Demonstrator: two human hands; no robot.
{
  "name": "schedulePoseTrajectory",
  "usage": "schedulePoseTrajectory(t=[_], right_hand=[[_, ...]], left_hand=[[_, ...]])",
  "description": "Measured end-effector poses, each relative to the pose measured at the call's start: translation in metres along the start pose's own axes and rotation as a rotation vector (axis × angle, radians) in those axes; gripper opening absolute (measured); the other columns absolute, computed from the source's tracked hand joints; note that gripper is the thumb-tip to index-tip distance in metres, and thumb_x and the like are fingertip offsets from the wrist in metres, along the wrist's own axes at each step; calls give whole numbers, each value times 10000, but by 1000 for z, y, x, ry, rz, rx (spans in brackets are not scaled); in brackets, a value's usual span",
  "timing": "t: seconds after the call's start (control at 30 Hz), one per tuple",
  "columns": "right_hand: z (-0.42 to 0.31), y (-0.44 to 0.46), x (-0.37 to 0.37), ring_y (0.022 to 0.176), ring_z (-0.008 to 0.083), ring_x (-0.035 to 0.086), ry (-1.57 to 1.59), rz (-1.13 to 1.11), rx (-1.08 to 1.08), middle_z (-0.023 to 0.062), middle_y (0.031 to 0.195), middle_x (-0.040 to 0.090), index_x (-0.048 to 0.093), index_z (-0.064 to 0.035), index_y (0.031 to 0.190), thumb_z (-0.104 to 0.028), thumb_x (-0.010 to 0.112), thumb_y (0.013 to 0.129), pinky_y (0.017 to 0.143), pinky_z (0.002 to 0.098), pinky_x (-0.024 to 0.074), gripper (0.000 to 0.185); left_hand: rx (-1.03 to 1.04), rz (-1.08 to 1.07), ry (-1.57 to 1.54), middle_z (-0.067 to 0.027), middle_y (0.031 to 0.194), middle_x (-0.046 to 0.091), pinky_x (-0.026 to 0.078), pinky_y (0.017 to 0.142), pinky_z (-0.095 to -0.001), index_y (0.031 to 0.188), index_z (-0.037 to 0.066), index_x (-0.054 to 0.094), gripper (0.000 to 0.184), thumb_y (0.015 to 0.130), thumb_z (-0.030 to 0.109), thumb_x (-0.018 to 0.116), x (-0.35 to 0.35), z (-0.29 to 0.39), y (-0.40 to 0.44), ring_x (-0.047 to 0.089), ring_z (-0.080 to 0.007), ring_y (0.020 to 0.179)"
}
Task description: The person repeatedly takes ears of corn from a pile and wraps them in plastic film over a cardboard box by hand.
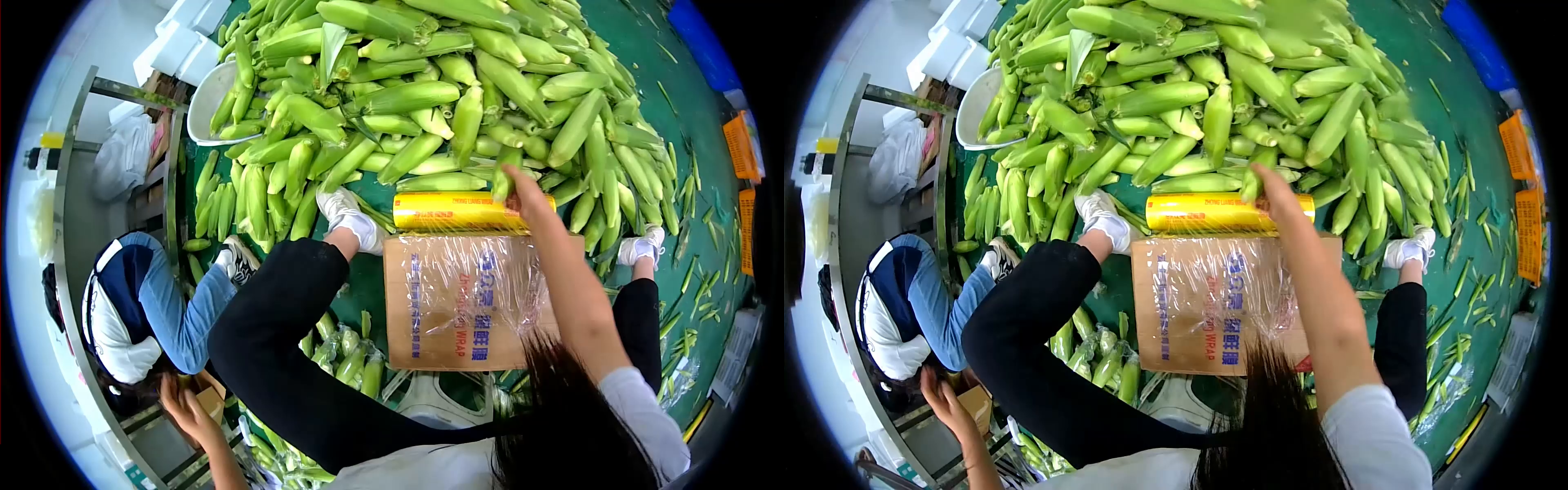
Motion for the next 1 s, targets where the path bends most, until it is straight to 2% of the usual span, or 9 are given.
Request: schedulePoseTrajectory(t=[0.07,0.17,0.2,0.3,0.37,0.5,0.7,0.87,1.0], right_hand=[[22,-79,10,1047,219,621,157,-72,-42,107,1218,623,464,-52,1442,-375,713,868,824,344,524,705],[54,-232,42,1174,262,588,59,-46,-446,138,1301,592,403,-39,1503,-272,731,849,1005,384,467,768],[66,-272,49,1217,279,563,2,-80,-574,154,1328,571,387,-29,1510,-216,734,841,1051,392,429,776],[70,-362,48,1286,323,517,-225,-100,-854,196,1386,521,371,-1,1503,-89,723,824,1102,399,385,770],[89,-380,24,1280,384,523,-106,52,-728,225,1382,522,384,22,1476,-112,726,809,1085,424,405,762],[84,-428,-8,1170,440,589,-607,67,-870,310,1254,587,382,48,1451,-132,679,768,1007,437,479,766],[96,-460,-37,1001,435,646,-582,-240,-715,317,1127,621,318,36,1497,-117,633,769,893,438,522,808],[136,-452,-41,863,115,629,190,-544,-333,89,1095,641,415,-13,1463,-7,529,820,719,254,516,654],[146,-446,-45,720,108,597,207,-209,-374,53,1010,627,370,-40,1479,-30,540,819,602,238,492,681]], left_hand=[[-39,-165,-397,-171,1218,640,478,985,-349,1287,-29,544,313,986,34,486,53,79,16,618,-208,1099],[-489,-847,-984,-164,1276,632,462,1052,-380,1415,-30,448,469,1002,156,569,185,229,-53,622,-257,1183],[-425,-865,-1009,-187,1356,575,449,1074,-382,1448,-7,424,548,982,195,629,230,232,-97,556,-301,1287],[-772,-901,-1395,-114,1287,573,505,982,-364,1389,55,425,531,976,282,670,275,291,-133,593,-243,1154],[-805,-920,-1547,-92,1243,569,527,937,-380,1365,75,425,530,964,296,690,252,312,-144,593,-225,1101],[-851,-1074,-1497,-77,1189,571,554,890,-415,1347,96,438,541,939,303,727,236,319,-175,597,-227,1066],[-778,-1129,-1339,-71,1153,545,551,879,-425,1359,101,398,624,913,354,754,217,321,-203,583,-218,1040],[-842,-1260,-1416,-116,1210,565,546,916,-446,1357,95,422,643,920,471,707,223,310,-218,587,-265,1113],[-1116,-1448,-1554,-127,1320,578,471,1026,-543,1337,93,514,702,935,668,527,233,311,-237,552,-335,1229]])
Point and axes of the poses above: each hand's wrist, its own y-axis towards the middle knuckle, its own x-axis out of the palm, z = x × y, the point moved 5 cm from there along y, towards the middle knuckle
